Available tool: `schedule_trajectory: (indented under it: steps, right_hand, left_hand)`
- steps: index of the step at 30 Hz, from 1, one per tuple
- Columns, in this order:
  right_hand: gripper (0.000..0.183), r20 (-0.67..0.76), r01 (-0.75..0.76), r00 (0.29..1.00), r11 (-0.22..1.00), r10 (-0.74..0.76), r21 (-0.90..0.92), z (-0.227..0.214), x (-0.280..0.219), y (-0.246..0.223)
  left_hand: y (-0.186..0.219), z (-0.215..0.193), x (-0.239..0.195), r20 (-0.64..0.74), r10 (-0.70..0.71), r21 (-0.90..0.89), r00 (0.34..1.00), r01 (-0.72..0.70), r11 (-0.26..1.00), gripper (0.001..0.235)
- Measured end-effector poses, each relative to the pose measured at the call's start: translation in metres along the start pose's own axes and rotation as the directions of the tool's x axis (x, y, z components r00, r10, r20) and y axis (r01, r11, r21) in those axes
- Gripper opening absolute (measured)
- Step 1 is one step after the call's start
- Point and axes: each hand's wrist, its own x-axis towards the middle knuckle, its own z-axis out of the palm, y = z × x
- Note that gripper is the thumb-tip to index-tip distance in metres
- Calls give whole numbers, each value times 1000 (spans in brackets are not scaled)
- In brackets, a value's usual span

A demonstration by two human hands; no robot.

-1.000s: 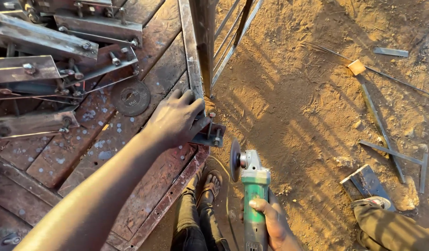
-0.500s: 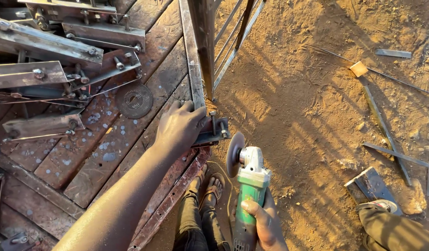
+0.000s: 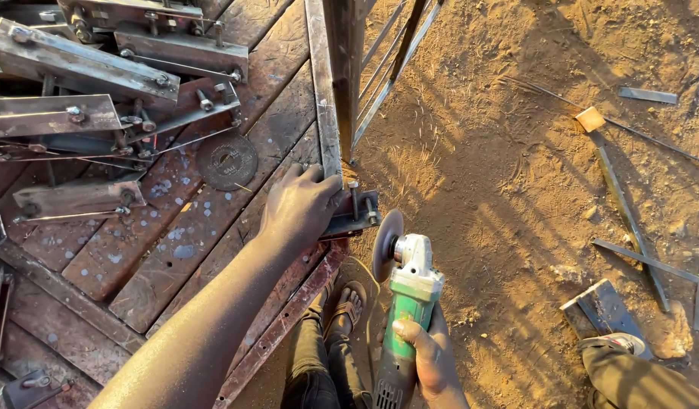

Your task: Using a handheld angle grinder to smooth the edges of small metal pieces on a workbench.

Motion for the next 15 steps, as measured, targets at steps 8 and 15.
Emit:
schedule_trajectory:
  steps: [8,15]
  right_hand:
    - [83,-78,-63,996,988,52,-142,12,-12,-12]
    - [82,49,-37,998,999,39,-33,3,-23,-3]
  left_hand:
    - [0,-1,1,-4,-19,-26,1000,19,999,20]
    - [-1,0,1,27,-57,-46,998,58,997,20]
